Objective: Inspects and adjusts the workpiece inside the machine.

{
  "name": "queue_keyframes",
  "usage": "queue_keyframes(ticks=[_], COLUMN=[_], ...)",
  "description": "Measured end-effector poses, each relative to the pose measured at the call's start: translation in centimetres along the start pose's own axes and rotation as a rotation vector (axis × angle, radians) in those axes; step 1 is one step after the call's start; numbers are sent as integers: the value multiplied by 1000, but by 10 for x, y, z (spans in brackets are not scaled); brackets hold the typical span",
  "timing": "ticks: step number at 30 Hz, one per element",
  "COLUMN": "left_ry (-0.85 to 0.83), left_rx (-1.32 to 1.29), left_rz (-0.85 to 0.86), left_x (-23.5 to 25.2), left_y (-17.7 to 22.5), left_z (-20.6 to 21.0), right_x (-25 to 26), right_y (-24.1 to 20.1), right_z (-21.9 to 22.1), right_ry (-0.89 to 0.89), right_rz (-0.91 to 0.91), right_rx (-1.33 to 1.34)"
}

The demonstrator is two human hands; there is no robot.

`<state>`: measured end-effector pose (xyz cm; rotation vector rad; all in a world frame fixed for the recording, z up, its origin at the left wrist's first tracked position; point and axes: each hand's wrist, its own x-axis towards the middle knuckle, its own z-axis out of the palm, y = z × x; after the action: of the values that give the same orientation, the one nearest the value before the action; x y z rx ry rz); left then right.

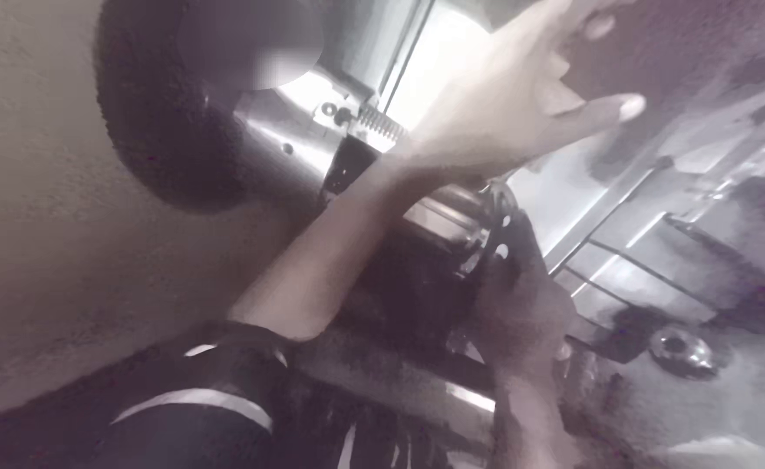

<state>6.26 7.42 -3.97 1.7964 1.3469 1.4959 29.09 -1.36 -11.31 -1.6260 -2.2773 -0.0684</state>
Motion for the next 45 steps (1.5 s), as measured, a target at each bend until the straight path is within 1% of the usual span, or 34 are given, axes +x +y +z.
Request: queue_keyframes(ticks=[1,3,4,5,6,7,9,11,13,16,18,20,23,24,25,27,29,31,33,37,39,40,42,43,45], left_ry=[94,232,287,343,402,441,462,440,430,480,395,207,-89,-182,-250,-302,-305,-351,-451,-714,-800,-822,-798,-746,-578], left_rx=[-30,-59,-77,-92,-93,-59,-38,-102,-200,-278,-444,-635,-874,-929,-975,-1018,-1005,-986,-984,-1163,-1240,-1235,-1172,-1175,-1153], left_rz=[21,80,110,140,155,148,100,23,-3,-56,-131,-271,-543,-601,-623,-578,-497,-455,-442,-347,-304,-270,-249,-270,-332], left_x=[-7,-22,-32,-42,-53,-65,-92,-117,-139,-172,-192,-207,-226,-229,-233,-244,-257,-279,-305,-364,-391,-401,-421,-433,-454], left_y=[5,13,19,26,32,37,40,43,43,50,57,66,89,97,104,115,128,147,172,216,247,265,299,312,331], left_z=[1,2,4,6,10,14,25,39,44,47,52,57,63,63,63,65,70,75,80,101,112,118,125,129,137], right_x=[-1,5,0,1,8,8,-12,-44,-75,-126,-158,-186,-222,-233,-244,-267,-286,-307,-332,-389,-421,-435,-463,-477,-505], right_y=[3,-16,-20,-31,-50,-58,-55,-40,-26,-8,1,6,10,12,14,16,20,23,28,39,42,44,48,51,59], right_z=[-1,-22,-16,-25,-50,-62,-67,-76,-93,-132,-157,-180,-205,-210,-215,-227,-240,-254,-269,-297,-311,-316,-323,-326,-328], right_ry=[-60,-238,-110,-108,-281,-326,-260,-127,21,147,193,219,287,329,372,438,487,531,553,632,670,696,743,742,731], right_rz=[35,73,26,30,92,119,137,114,45,4,8,54,103,114,131,169,186,186,189,182,205,215,229,235,250], right_rx=[3,-32,-49,-31,-15,27,110,158,241,480,619,684,737,717,699,711,763,820,869,995,1006,1000,1020,1027,1025])
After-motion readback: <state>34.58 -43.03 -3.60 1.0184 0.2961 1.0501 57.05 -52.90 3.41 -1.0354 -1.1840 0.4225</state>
